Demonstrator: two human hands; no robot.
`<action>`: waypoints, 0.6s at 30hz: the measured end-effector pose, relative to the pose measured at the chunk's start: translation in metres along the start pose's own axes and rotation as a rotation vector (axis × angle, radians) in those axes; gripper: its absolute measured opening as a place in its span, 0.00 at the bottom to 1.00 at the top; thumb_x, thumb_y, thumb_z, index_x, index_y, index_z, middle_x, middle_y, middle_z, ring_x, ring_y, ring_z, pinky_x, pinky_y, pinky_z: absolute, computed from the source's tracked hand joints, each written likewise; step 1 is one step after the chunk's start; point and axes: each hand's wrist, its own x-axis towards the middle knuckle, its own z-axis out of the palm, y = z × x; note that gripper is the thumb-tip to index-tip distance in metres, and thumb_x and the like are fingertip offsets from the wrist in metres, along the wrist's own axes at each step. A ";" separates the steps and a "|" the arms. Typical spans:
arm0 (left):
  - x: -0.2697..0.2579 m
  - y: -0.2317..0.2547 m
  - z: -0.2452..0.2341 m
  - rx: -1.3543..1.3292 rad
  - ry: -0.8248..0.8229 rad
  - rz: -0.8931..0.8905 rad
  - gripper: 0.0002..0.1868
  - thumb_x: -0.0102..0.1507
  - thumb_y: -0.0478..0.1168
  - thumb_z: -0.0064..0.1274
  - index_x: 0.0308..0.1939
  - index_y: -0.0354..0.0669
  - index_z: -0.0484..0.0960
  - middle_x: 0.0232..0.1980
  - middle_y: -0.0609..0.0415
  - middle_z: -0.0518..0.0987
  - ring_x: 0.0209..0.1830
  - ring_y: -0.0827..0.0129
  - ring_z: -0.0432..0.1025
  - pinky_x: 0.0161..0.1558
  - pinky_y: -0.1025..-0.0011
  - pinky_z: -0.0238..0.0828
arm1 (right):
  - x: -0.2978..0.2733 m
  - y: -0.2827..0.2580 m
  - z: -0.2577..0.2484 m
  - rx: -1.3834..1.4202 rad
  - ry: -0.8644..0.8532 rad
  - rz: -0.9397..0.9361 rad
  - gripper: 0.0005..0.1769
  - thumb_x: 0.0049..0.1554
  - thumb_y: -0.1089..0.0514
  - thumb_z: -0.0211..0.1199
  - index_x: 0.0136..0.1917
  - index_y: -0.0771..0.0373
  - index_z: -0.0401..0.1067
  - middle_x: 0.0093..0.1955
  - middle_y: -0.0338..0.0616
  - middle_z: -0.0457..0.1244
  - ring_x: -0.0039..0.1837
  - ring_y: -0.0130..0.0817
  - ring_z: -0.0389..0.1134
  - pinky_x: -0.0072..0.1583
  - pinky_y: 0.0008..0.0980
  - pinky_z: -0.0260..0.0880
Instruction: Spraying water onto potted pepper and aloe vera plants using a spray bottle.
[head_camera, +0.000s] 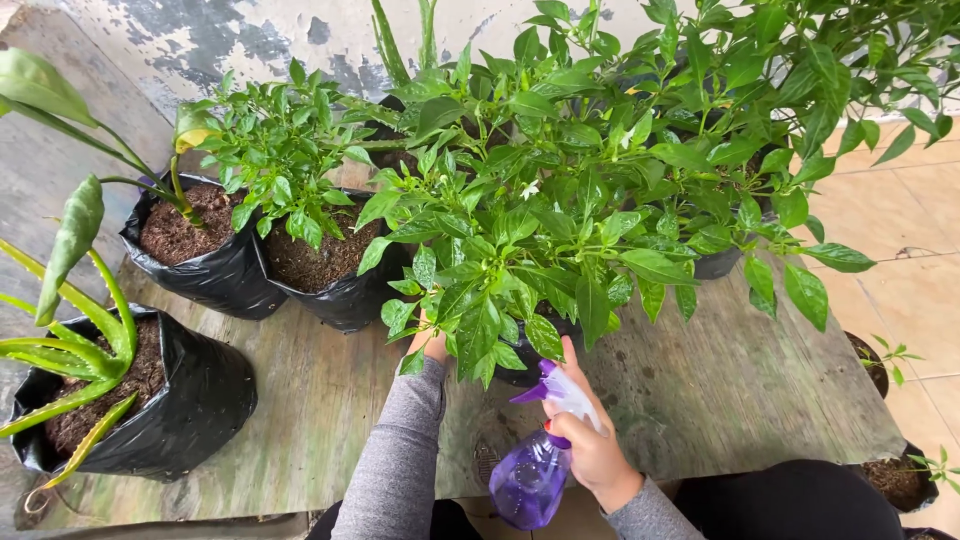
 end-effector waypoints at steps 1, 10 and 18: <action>-0.003 0.000 0.005 -0.005 0.008 0.002 0.27 0.73 0.58 0.35 0.64 0.44 0.73 0.57 0.51 0.78 0.54 0.58 0.72 0.57 0.57 0.69 | 0.000 0.003 -0.010 0.033 -0.010 0.010 0.59 0.48 0.73 0.53 0.90 0.53 0.42 0.57 0.46 0.54 0.51 0.33 0.56 0.53 0.28 0.57; -0.024 -0.010 0.039 -0.049 0.080 0.024 0.29 0.71 0.61 0.32 0.66 0.48 0.72 0.59 0.55 0.77 0.56 0.61 0.71 0.58 0.59 0.69 | 0.017 -0.045 -0.021 0.096 -0.032 0.028 0.51 0.39 0.71 0.50 0.78 0.70 0.53 0.67 0.48 0.62 0.68 0.40 0.64 0.71 0.39 0.61; -0.064 -0.059 0.042 0.331 0.120 0.383 0.34 0.74 0.57 0.29 0.79 0.40 0.58 0.72 0.49 0.67 0.71 0.60 0.62 0.70 0.61 0.57 | 0.051 -0.065 -0.091 0.170 -0.095 0.093 0.46 0.41 0.68 0.53 0.75 0.73 0.60 0.55 0.60 0.62 0.55 0.50 0.66 0.67 0.51 0.65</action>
